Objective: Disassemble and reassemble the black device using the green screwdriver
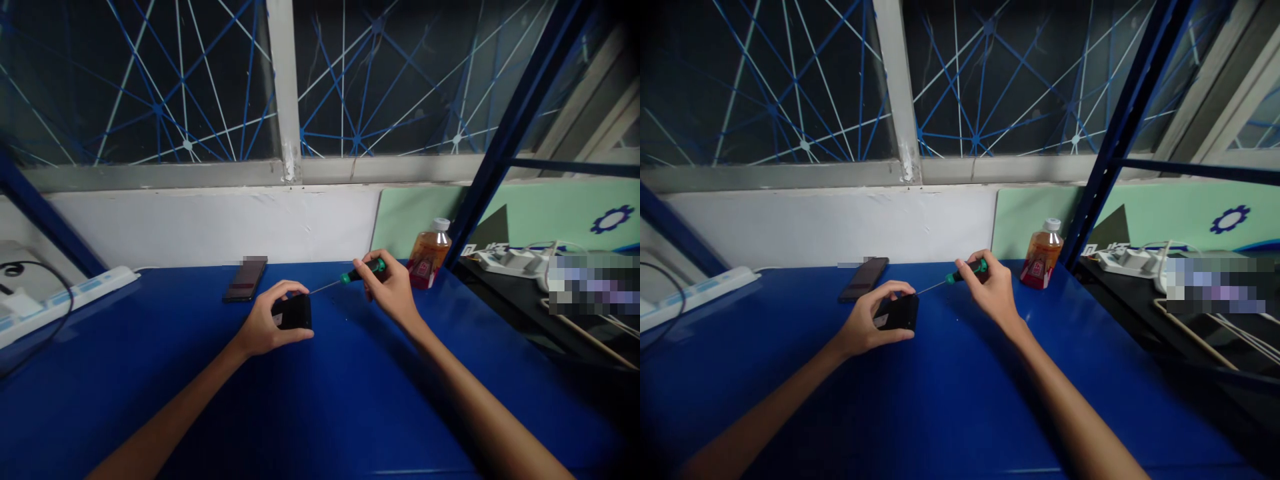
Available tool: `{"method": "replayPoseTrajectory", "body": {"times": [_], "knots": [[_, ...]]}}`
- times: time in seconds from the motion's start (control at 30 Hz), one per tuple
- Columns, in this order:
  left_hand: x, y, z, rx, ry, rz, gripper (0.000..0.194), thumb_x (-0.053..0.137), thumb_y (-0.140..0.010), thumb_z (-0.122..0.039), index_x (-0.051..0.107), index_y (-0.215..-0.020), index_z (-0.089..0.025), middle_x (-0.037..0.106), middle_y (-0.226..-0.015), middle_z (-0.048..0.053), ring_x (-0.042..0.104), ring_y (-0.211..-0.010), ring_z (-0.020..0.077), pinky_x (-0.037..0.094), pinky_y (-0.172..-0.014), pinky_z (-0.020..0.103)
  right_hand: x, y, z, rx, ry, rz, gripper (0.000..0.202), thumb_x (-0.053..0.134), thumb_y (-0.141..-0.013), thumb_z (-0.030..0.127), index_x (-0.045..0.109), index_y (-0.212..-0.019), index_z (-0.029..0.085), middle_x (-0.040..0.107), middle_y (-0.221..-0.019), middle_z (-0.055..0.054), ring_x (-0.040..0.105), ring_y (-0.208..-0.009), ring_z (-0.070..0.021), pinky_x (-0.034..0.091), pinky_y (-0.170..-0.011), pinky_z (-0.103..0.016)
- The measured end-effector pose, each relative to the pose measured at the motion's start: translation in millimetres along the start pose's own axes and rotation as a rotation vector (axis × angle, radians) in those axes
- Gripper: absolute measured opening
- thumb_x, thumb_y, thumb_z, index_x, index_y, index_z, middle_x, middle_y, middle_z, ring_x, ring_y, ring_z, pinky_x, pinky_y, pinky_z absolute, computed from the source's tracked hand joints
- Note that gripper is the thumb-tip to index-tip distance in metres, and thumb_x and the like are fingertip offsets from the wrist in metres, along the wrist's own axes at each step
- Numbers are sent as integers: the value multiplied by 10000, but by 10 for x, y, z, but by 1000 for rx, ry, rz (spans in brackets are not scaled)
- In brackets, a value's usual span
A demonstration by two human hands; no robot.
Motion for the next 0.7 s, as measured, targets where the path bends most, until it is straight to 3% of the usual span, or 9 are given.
{"method": "replayPoseTrajectory", "body": {"times": [0.2,0.4,0.5,0.7], "knots": [[-16,-4,-12,1,-2,-1,500,778,-639,-348,579,-1081,-225,602,-1104,77,557,-1011,259,441,-871,423,15,-12,-106,-3,-64,82,246,548,-882,424,509,-1000,211,539,-511,56,529,-427,-120,408,-440,-236],[-9,3,12,-8,19,3,541,799,-623,-366,572,-1089,-211,597,-1102,80,554,-1004,251,434,-879,412,3,23,-21,3,-28,-12,280,599,-855,454,572,-969,200,474,-460,77,477,-363,-100,367,-393,-217],[-13,6,19,-6,22,3,535,800,-625,-356,573,-1089,-216,594,-1115,81,551,-1012,253,435,-878,409,0,29,1,10,-36,5,288,548,-888,451,565,-1021,197,446,-440,89,467,-338,-99,358,-380,-213],[-41,12,-7,-10,20,-14,525,790,-628,-363,578,-1085,-217,597,-1095,82,554,-981,250,446,-859,411,54,-5,-77,16,-266,102,350,576,-850,380,469,-1146,227,589,-769,26,543,-426,-99,443,-423,-244]]}}
Point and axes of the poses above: each hand's wrist, its own y-axis away from the middle knuckle, its own x-axis out of the palm, z = x × y, the point moved 6 cm from there along -y, towards the middle knuckle
